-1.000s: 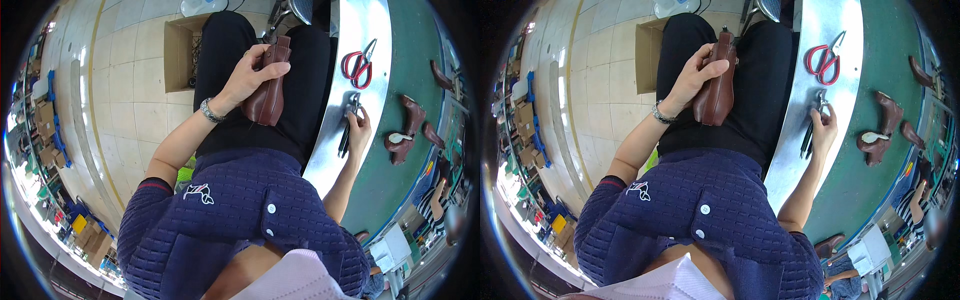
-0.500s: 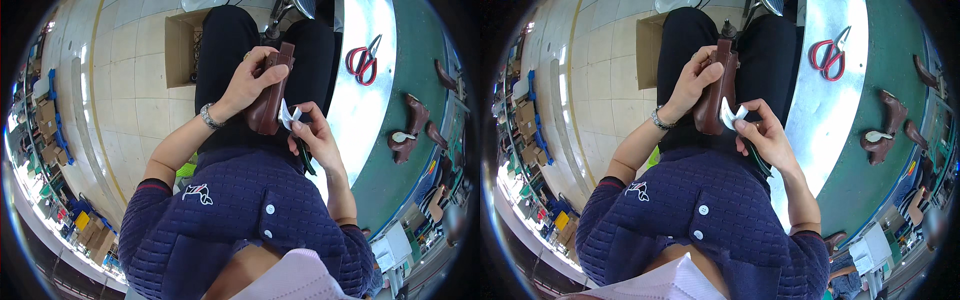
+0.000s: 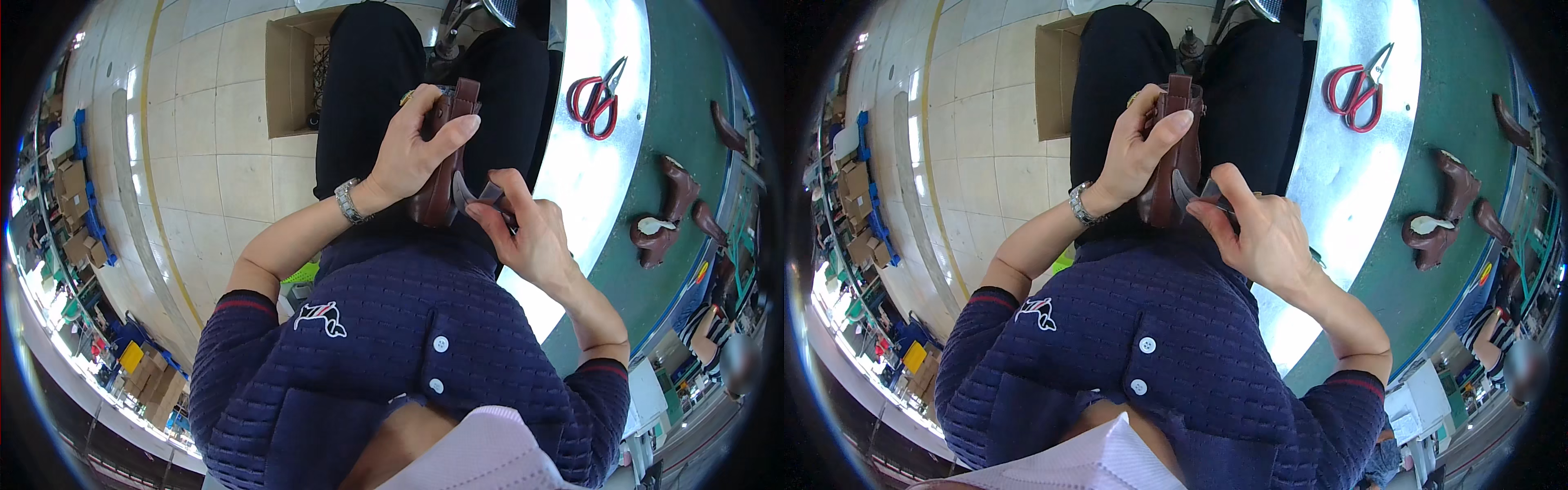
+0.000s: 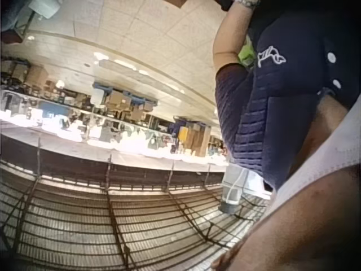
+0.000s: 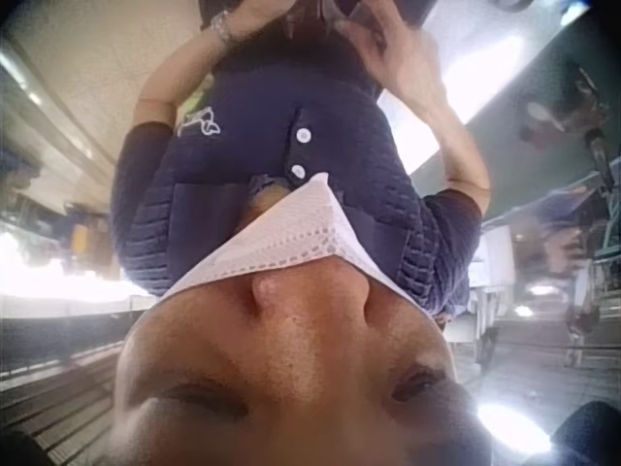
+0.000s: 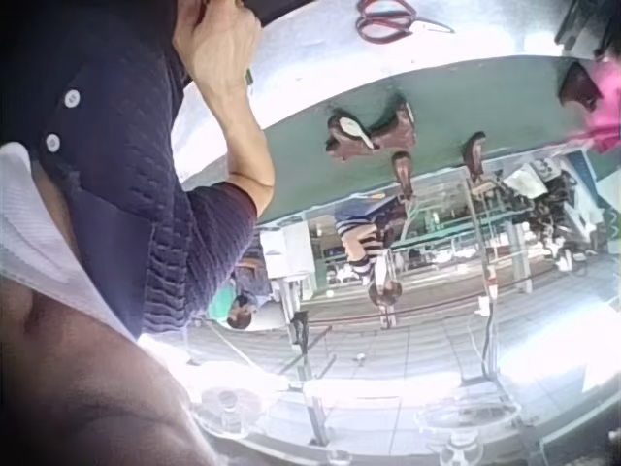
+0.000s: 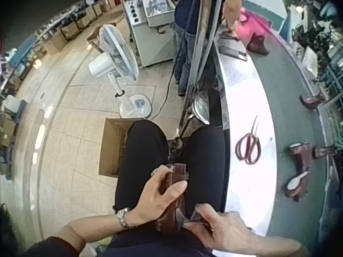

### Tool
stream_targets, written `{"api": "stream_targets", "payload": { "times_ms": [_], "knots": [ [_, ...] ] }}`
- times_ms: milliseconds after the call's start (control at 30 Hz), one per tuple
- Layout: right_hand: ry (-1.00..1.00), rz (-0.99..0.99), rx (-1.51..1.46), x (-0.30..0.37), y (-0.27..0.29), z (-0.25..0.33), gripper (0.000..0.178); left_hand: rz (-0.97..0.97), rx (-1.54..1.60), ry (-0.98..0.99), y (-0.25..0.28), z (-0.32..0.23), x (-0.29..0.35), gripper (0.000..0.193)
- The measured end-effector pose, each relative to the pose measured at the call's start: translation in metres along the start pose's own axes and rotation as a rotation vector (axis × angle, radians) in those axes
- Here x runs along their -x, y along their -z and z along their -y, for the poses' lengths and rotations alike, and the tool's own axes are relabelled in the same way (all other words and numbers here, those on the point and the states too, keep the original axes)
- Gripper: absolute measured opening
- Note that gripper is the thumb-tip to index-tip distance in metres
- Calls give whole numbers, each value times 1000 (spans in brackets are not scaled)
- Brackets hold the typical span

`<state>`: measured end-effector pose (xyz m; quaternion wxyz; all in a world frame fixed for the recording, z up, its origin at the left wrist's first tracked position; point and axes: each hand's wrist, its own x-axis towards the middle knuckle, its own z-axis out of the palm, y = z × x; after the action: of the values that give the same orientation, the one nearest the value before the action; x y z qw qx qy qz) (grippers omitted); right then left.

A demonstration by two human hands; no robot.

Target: The recorder is assembling and inspecting shoe uppers and soles, using pliers and a conveyor belt in a factory setting.

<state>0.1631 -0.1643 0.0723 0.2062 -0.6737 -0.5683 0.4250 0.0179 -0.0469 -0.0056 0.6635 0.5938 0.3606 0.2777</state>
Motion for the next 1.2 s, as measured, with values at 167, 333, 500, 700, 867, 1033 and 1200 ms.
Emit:
{"api": "stream_targets", "payload": {
  "times_ms": [167,333,500,700,867,1033,1200],
  "knots": [
    [-244,70,-517,-13,0,-1,26,-41,45,52,-3,-1,-8,40],
    [-276,50,-605,-13,-8,-1,26,-60,82,65,0,6,-14,41],
    [21,-55,217,-21,8,-2,30,8,78,90,5,10,-25,40],
    [-152,-421,-15,-2,10,-51,38,49,155,89,2,7,-30,40],
    [-537,-624,383,25,11,-111,38,71,223,122,8,8,-32,41],
    [-545,-609,587,36,3,-130,33,172,207,177,11,7,-36,34],
    [-131,-766,-53,-25,2,-81,32,180,146,135,11,9,-26,76]
  ]
}}
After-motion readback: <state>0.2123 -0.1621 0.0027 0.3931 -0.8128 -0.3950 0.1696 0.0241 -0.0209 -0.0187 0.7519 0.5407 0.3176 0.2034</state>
